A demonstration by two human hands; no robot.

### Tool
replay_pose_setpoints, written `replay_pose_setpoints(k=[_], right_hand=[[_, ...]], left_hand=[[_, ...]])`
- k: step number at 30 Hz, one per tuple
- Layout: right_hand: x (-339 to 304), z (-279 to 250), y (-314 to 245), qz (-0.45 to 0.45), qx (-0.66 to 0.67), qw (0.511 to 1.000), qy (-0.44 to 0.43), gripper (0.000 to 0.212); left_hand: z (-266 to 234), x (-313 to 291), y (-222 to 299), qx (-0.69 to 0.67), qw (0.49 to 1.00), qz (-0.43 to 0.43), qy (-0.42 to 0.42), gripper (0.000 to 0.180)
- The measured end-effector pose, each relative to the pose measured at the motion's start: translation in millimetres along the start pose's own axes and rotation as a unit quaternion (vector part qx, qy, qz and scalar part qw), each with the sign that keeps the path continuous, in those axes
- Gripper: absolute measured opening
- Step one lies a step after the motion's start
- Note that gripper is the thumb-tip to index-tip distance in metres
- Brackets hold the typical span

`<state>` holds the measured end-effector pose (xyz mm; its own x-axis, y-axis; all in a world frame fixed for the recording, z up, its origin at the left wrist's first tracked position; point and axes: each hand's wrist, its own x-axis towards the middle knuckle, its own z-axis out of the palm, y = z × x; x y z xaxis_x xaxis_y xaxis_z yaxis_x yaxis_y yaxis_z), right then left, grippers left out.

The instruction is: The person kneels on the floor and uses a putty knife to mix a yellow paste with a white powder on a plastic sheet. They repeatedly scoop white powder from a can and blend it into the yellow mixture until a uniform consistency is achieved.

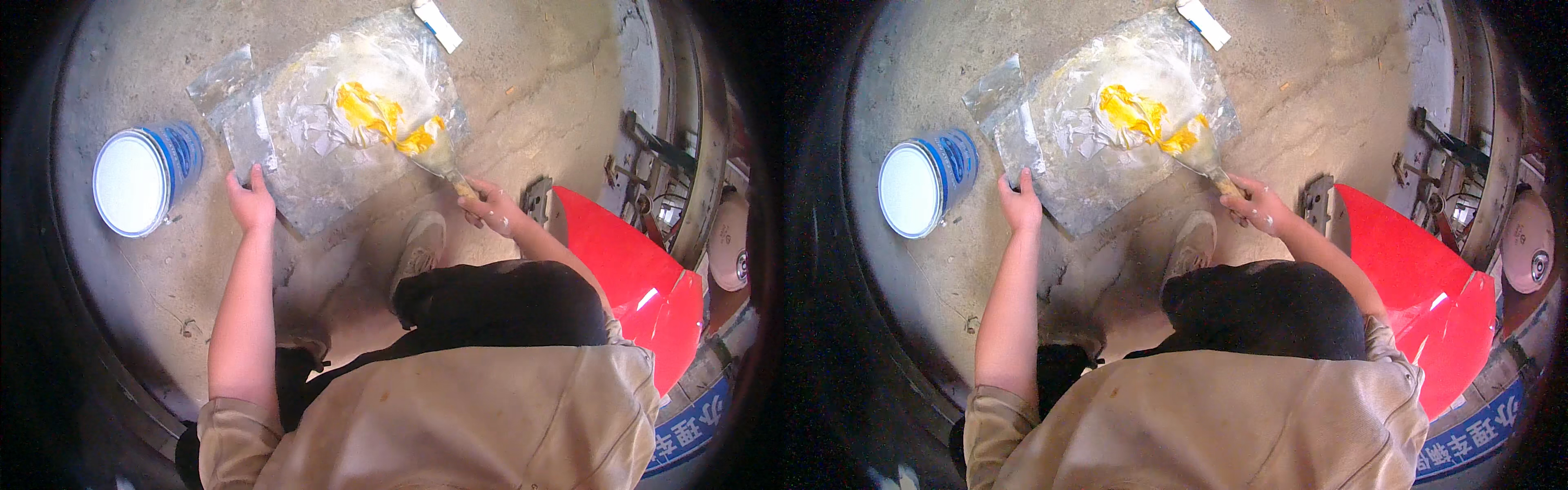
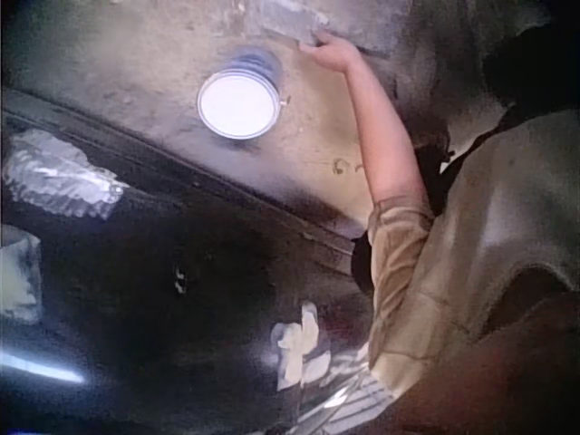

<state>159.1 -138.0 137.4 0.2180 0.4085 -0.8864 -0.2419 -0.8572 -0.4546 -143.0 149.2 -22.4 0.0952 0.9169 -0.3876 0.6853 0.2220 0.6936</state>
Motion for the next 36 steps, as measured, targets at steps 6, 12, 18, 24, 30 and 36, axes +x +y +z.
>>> replay_pose_setpoints(k=[6, 12, 18, 24, 30, 36], right_hand=[[13, -12, 64, 0.096, 0.123, 0.988, -0.003, 0.026], [72, 7, 47, 0.0, 0.159, 0.985, -0.068, 0.036], [127, -16, -17, -0.012, 0.023, 0.999, 0.035, 0.066], [167, -49, -167, -0.147, -0.442, 0.885, -0.006, 0.066], [211, 22, -302, -0.26, -0.656, 0.691, -0.159, 0.04], [164, 163, -323, -0.261, -0.849, 0.435, -0.151, 0.035]], left_hand=[[-1, 0, 3, 0.009, 1.0, -0.019, -0.01, 0.052], [-3, -2, 7, 0.017, 0.999, -0.029, -0.017, 0.056], [-4, -1, 4, 0.012, 1.0, -0.008, -0.015, 0.054], [-3, -4, 4, 0.012, 1.0, -0.015, 0.005, 0.049], [-6, -3, 5, -0.053, 0.997, -0.051, -0.034, 0.046], [0, -3, -3, -0.019, 1.0, -0.025, 0.002, 0.039]])
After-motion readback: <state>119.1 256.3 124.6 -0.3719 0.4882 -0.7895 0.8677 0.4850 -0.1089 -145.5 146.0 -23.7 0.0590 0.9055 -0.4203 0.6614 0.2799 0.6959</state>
